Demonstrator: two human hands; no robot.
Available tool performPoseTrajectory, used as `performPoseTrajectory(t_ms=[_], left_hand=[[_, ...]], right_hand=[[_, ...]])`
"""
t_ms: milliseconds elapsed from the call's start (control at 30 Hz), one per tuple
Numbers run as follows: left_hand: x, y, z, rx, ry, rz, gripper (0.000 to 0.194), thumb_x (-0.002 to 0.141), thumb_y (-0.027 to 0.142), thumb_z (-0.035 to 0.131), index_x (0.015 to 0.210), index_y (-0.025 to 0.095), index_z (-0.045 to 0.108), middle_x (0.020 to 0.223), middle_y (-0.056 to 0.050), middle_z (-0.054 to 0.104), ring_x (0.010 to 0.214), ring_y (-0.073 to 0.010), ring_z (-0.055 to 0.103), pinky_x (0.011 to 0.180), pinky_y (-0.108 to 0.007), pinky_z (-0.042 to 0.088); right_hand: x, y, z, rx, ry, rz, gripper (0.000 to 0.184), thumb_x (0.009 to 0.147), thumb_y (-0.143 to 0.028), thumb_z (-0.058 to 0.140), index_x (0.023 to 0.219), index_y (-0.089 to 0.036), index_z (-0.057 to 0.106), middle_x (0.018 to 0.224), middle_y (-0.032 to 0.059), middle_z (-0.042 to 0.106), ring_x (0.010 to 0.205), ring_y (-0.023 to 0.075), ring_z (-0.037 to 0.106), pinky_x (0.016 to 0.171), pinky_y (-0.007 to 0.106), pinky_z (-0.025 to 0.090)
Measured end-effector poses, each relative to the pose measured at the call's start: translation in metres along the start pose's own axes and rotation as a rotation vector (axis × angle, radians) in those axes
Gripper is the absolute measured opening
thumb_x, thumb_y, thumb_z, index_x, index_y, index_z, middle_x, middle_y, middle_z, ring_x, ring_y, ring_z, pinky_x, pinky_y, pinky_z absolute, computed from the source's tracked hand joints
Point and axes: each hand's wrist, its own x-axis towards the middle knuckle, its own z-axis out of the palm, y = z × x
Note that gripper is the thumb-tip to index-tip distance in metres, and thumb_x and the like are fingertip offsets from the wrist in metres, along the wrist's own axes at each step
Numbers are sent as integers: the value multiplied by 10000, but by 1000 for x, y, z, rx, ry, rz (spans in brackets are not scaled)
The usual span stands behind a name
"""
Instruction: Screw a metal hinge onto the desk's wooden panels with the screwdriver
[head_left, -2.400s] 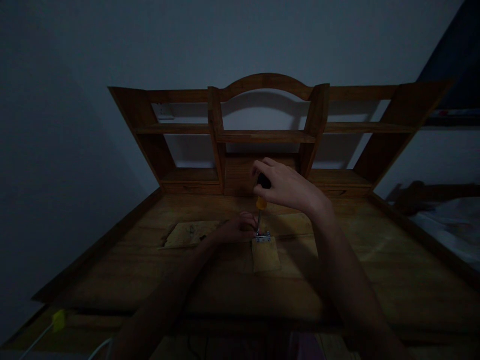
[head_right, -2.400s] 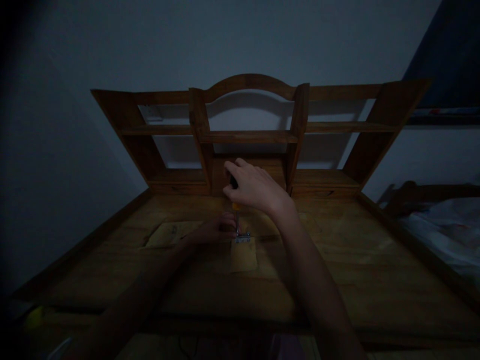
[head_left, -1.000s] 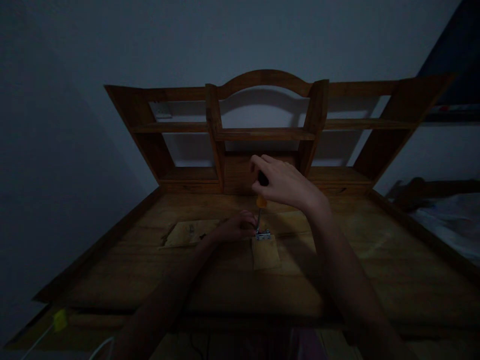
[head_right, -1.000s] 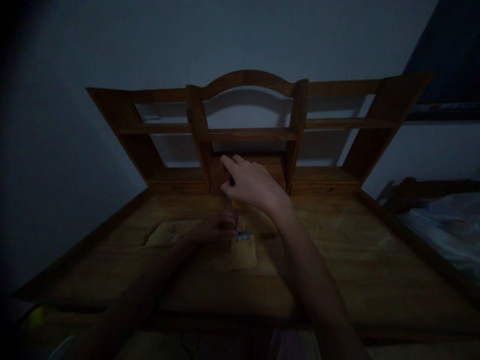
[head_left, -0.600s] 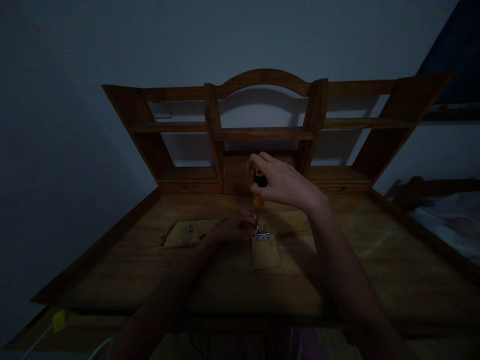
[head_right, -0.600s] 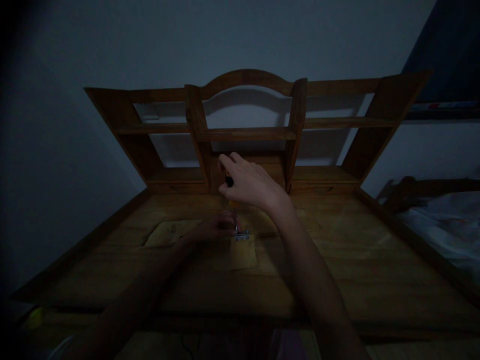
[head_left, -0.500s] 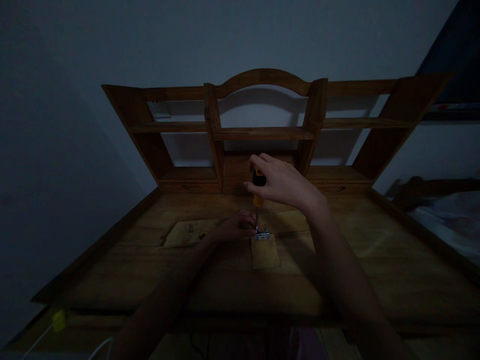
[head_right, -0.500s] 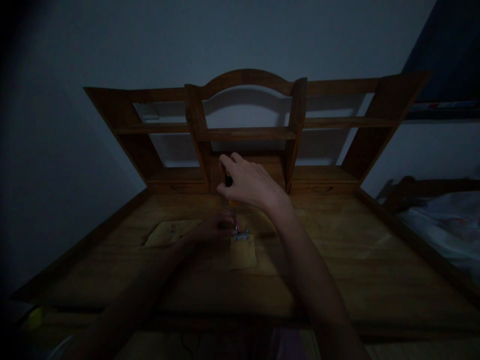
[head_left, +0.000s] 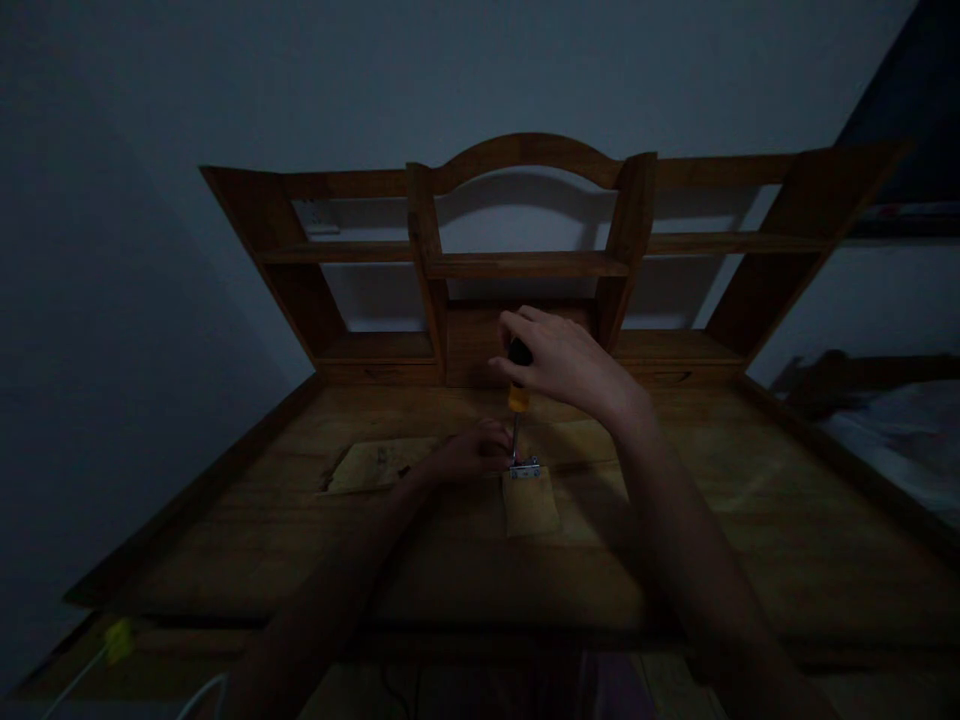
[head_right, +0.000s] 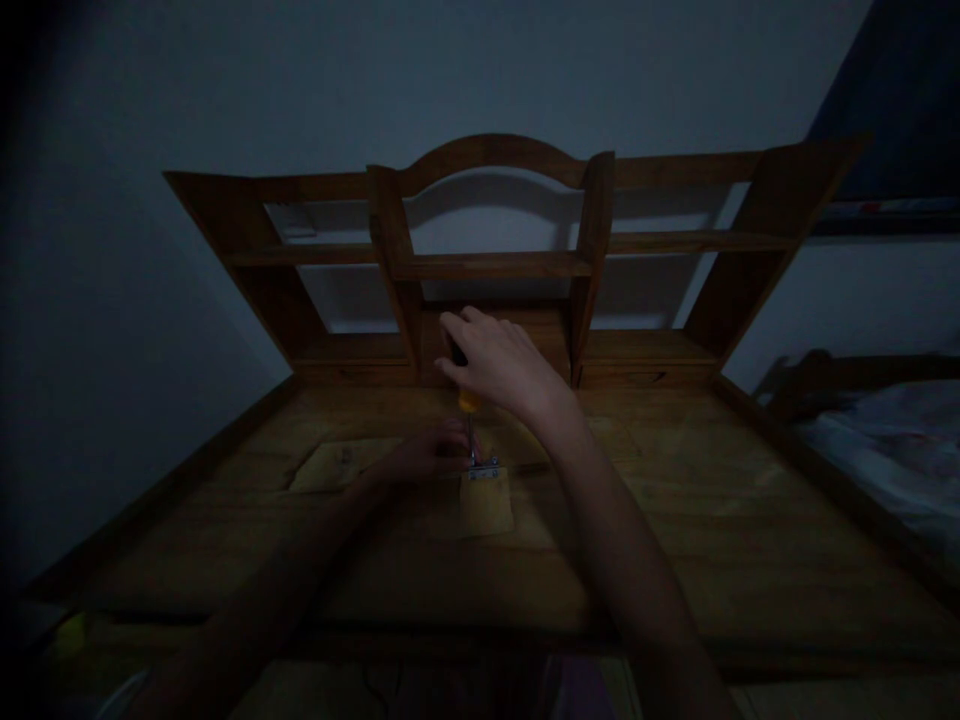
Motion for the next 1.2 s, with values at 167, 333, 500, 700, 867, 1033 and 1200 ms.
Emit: performPoseTrajectory(t_ms=[167, 333, 500, 700, 867, 1033, 1200], left_hand=[[2, 6, -1, -6, 0, 15, 237, 904, 396, 643, 971, 181, 716, 1024, -80, 653, 1038, -219, 571, 969, -384, 423], [2, 7, -2, 6, -21, 2, 226, 910, 380, 637, 960, 175, 717, 1008, -81, 652, 1041, -220, 567, 970, -380, 416], [0, 1, -1, 17, 5, 8, 233, 902, 381, 645, 963, 166, 714, 1033, -82, 649, 1072, -226, 549, 998, -378, 397], [0, -1, -1, 6, -18, 9, 241, 914, 390, 628, 965, 170, 713, 1032, -81, 645, 1042, -216, 564, 986, -384, 411], [2, 5, -1, 9, 4, -12, 219, 903, 388, 644, 964, 191, 721, 1026, -72, 649, 1023, -210, 571, 965, -377, 427], [4, 13, -1, -25, -5, -7, 212, 902, 388, 644, 962, 200, 721, 1030, -71, 655, 1031, -213, 576, 958, -376, 436], [3, 9, -1, -4, 5, -2, 233, 899, 394, 647, 916, 174, 720, 1009, -77, 656, 1017, -216, 573, 944, -372, 439]], right_hand=[[-2, -5, -3, 10, -9, 25, 249, 847, -294, 553, 1078, -221, 494, 1143, 68, 569, 903, 225, 591, 776, 339, 401], [-1, -5, -2, -34, 10, 78, 310, 904, -439, 534, 1113, -211, 521, 1092, 89, 611, 953, 269, 597, 797, 371, 399], [-1, -3, -5, 4, 8, 30, 233, 848, -271, 564, 1076, -225, 548, 1175, 72, 580, 968, 247, 607, 812, 359, 413], [-1, 0, -4, 24, 13, 26, 203, 896, -350, 537, 1052, -225, 566, 1086, 67, 598, 971, 249, 603, 814, 364, 412], [-2, -1, -5, 80, -31, -44, 240, 837, -232, 563, 1076, -245, 571, 1170, 46, 569, 948, 211, 596, 799, 332, 411], [1, -1, -3, 45, -7, 7, 217, 897, -377, 555, 1059, -232, 566, 1114, 59, 598, 950, 232, 594, 794, 344, 397], [1, -2, -4, 32, -6, 1, 179, 857, -243, 538, 1036, -229, 535, 1070, 47, 619, 936, 228, 596, 783, 332, 387]])
